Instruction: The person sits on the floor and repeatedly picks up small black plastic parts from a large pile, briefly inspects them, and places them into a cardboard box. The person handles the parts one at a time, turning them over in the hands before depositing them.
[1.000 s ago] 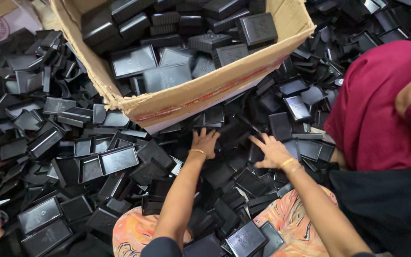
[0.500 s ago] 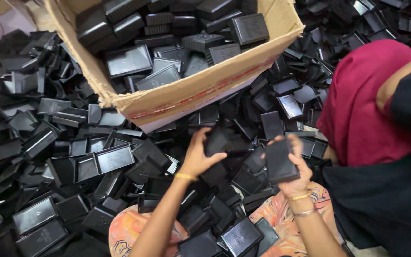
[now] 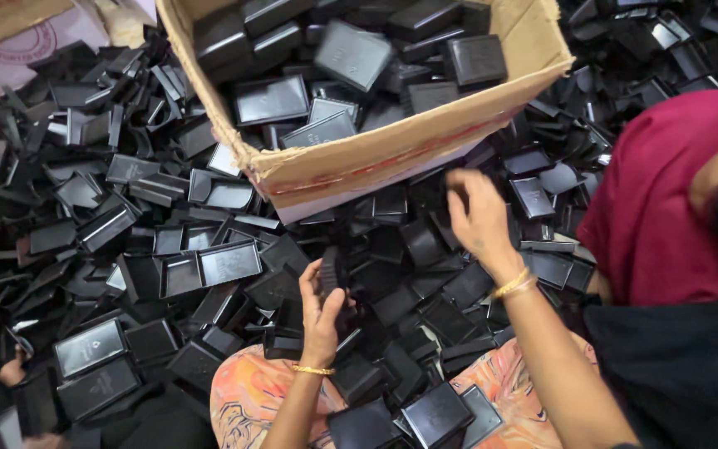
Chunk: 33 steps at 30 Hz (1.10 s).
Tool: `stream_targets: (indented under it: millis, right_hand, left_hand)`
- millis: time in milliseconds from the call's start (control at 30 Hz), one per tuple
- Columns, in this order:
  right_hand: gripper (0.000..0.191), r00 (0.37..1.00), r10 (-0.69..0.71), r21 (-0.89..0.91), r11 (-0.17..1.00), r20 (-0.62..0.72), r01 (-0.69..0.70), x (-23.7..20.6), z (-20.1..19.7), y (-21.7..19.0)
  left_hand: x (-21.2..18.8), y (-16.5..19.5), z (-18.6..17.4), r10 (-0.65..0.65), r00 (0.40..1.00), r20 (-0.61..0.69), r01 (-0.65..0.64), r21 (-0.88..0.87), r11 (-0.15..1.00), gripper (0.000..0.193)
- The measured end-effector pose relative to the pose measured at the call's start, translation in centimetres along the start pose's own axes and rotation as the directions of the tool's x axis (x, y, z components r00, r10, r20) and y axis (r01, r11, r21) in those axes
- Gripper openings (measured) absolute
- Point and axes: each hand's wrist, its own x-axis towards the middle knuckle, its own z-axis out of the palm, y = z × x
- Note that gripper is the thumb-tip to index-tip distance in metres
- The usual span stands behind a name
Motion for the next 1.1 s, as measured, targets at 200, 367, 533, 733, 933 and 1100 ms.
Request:
stream_targets:
  millis: [200, 367, 533, 733, 933, 1100]
  right_hand:
    - [0.104, 0.557, 0.638, -0.512, 0.766, 0.531, -0.389, -11.4, 5.6, 6.9]
    - [0.099, 0.749, 0.456, -0.355, 0.882, 0.481, -0.309, -20.2, 5.7, 2.9]
    - [0.052, 0.7, 0.489, -0.432, 0.858, 0.521, -0.277, -22.8, 3.9, 0.8]
    - [0.039, 0.683, 0.569, 0.568, 0.404, 0.459, -0.717, -18.3, 2.4, -1.5]
    - [0.065, 0.691, 0.54, 0.814, 0.017, 0.481, -0.58, -17.4, 1.7, -5.6]
    - [0.063, 0.711, 0.513, 0.746, 0.188, 0.48, -0.639, -16.1, 3.5, -2.8]
  left_hand:
    - [-0.7, -1.1, -0.6, -0.047, 0.999, -0.022, 0.047, -0.003, 0.999, 0.065]
    - [-0.7, -2.1, -0.6, -0.028, 0.999, -0.042, 0.029, 0.021, 0.999, 0.065]
    - [-1.1, -2.2, 1.5, 0.001, 1.0, 0.024, -0.005, 0.184, 0.983, 0.068]
    - [-4.4, -0.6, 7.0, 0.083, 0.963, 0.256, -0.197, 0.463, 0.864, 0.074]
    - [-5.3, 0.5, 8.5, 0.146, 0.931, 0.334, -0.316, 0.539, 0.781, 0.071]
    - [-4.5, 1.0, 6.6, 0.217, 0.966, 0.138, -0.256, 0.472, 0.844, 0.062]
